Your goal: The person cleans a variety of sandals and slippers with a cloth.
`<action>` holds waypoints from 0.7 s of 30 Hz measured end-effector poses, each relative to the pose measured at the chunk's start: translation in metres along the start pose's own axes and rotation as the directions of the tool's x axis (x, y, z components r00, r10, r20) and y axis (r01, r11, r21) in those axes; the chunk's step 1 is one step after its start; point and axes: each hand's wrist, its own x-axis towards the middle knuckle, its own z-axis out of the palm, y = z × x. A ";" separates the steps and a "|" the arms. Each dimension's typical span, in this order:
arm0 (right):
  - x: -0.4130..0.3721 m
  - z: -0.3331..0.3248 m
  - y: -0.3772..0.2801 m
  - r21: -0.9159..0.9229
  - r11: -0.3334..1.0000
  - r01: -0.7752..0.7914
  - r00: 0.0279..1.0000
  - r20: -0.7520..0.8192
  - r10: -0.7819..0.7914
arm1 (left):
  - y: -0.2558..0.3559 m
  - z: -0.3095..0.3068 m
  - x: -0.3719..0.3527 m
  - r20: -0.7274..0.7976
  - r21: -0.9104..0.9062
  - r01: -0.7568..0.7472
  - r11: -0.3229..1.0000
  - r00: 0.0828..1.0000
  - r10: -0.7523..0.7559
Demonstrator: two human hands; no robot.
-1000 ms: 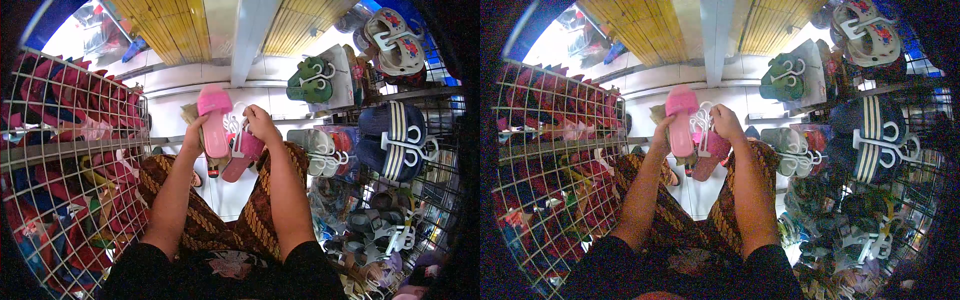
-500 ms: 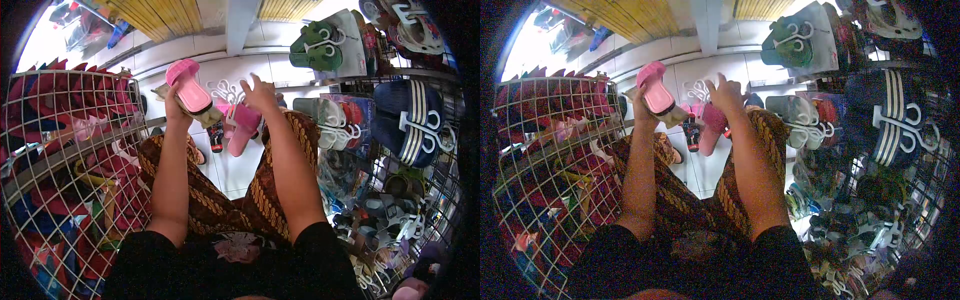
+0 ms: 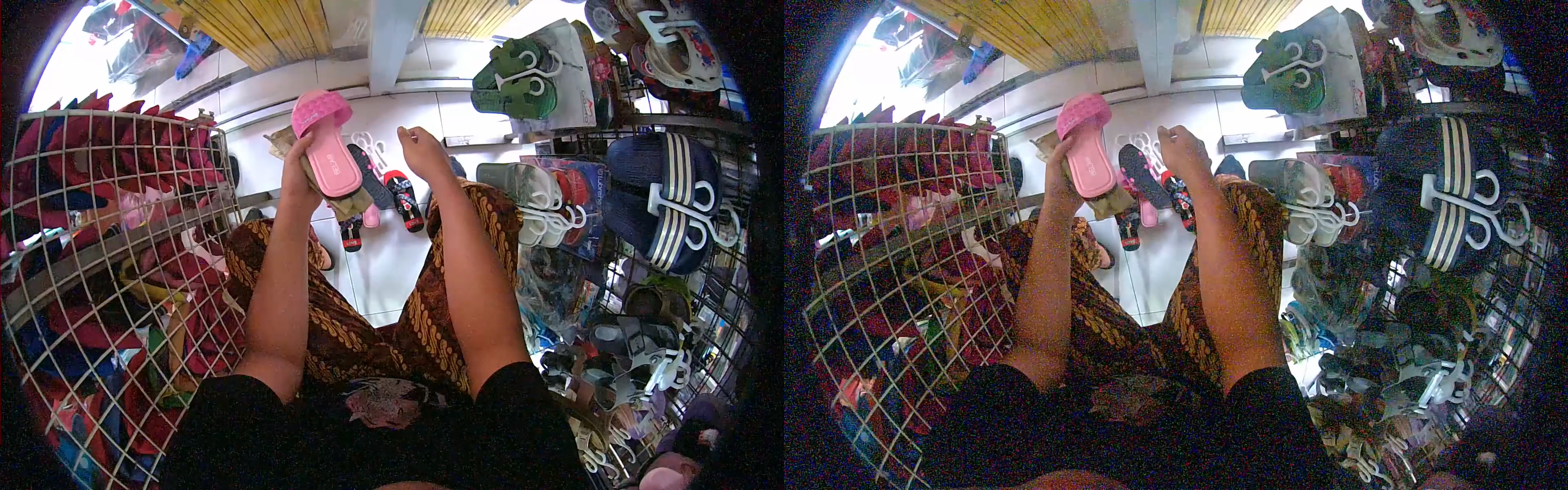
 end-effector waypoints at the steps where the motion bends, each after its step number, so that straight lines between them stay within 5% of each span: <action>1: 0.001 0.000 0.000 0.011 1.000 0.027 0.999 0.024 -0.028 | -0.001 -0.001 -0.001 0.034 0.003 0.053 0.999 0.998 -0.053; 3: 0.003 0.001 0.004 0.032 0.996 0.083 0.994 0.072 -0.085 | -0.004 -0.001 -0.003 0.105 0.043 0.103 0.994 0.989 -0.107; 7: 0.007 0.011 0.013 0.426 0.893 0.144 0.931 0.248 -0.269 | -0.008 0.016 -0.024 0.147 0.118 0.218 0.969 0.961 -0.234; 10: -0.024 -0.003 -0.013 0.218 0.972 0.087 0.853 0.487 -0.186 | -0.013 0.015 -0.025 0.163 0.146 0.234 0.961 0.953 -0.257; 11: -0.029 -0.004 -0.007 0.328 0.933 -0.147 0.798 0.597 -0.084 | -0.017 0.013 -0.027 0.164 0.153 0.225 0.962 0.954 -0.250; 15: -0.050 -0.016 -0.015 0.544 0.805 -0.236 0.744 0.634 -0.211 | -0.021 0.013 -0.034 0.164 0.298 0.232 0.926 0.943 -0.289; 19: -0.056 0.005 -0.010 0.743 0.570 -0.351 0.698 0.613 -0.369 | -0.047 0.006 -0.027 0.161 0.182 0.266 0.947 0.942 -0.296; 21: -0.060 0.000 -0.011 0.739 0.587 -0.331 0.666 0.623 -0.409 | -0.054 0.008 -0.032 0.201 0.198 0.090 0.976 0.971 -0.130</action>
